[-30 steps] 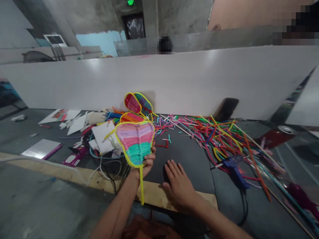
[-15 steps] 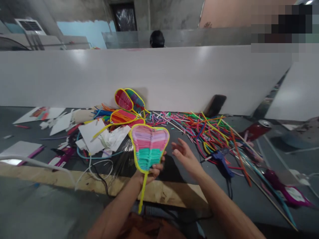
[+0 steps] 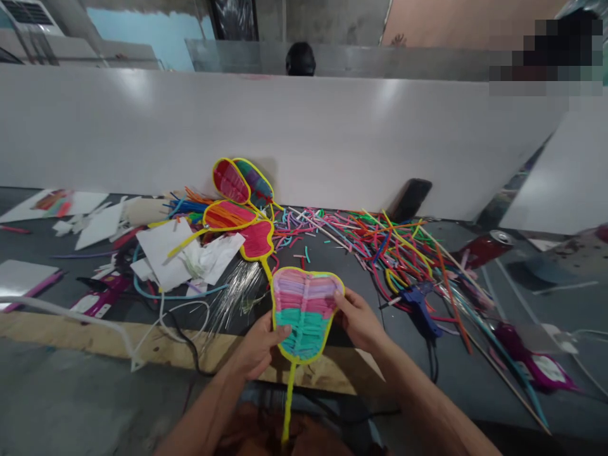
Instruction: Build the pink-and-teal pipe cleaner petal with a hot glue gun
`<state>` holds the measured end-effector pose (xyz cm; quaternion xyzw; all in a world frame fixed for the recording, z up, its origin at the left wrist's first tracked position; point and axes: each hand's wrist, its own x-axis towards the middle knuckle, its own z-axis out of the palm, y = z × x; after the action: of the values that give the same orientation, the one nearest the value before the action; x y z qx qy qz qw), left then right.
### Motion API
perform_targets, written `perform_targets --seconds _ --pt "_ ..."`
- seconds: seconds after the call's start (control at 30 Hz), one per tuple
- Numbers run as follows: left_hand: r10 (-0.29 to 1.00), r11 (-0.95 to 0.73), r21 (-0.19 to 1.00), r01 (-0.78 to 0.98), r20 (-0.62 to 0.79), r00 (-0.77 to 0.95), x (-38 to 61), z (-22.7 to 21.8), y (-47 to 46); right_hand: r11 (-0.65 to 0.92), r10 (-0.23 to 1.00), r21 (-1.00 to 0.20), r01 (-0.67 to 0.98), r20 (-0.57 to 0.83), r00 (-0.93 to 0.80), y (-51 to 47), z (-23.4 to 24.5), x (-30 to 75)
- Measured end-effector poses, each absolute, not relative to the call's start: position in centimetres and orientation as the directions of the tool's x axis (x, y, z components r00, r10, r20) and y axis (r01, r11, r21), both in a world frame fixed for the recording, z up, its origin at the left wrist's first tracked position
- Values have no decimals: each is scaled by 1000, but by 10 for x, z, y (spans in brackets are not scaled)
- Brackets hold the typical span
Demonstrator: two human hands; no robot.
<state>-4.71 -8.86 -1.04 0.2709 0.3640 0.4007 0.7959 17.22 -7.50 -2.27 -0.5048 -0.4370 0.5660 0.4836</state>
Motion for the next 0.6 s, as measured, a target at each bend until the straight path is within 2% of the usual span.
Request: perform_targets --seconds 0.03,0.1,0.17,0.33,0.47,0.6 --pt "849 515 754 -408 -383 365 -53 -8 -90 -84 996 -992 91 -86 -22 -68 -24 171" --pt "877 479 780 -402 -415 240 -69 -1 -92 48 999 -879 474 37 -31 -52 -25 172" --pt "890 445 788 -425 -443 110 -89 6 -92 96 995 -749 655 77 -58 -35 -25 172" --pt "879 351 788 -507 -463 -112 -131 17 -92 85 996 -610 788 24 -89 9 -25 157" --pt "870 343 778 -527 -475 -134 -135 16 -94 -3 1000 -510 860 -21 -9 42 -25 140" --pt "868 358 786 -505 -479 -131 -128 14 -93 -45 998 -466 883 -49 25 65 -24 140"
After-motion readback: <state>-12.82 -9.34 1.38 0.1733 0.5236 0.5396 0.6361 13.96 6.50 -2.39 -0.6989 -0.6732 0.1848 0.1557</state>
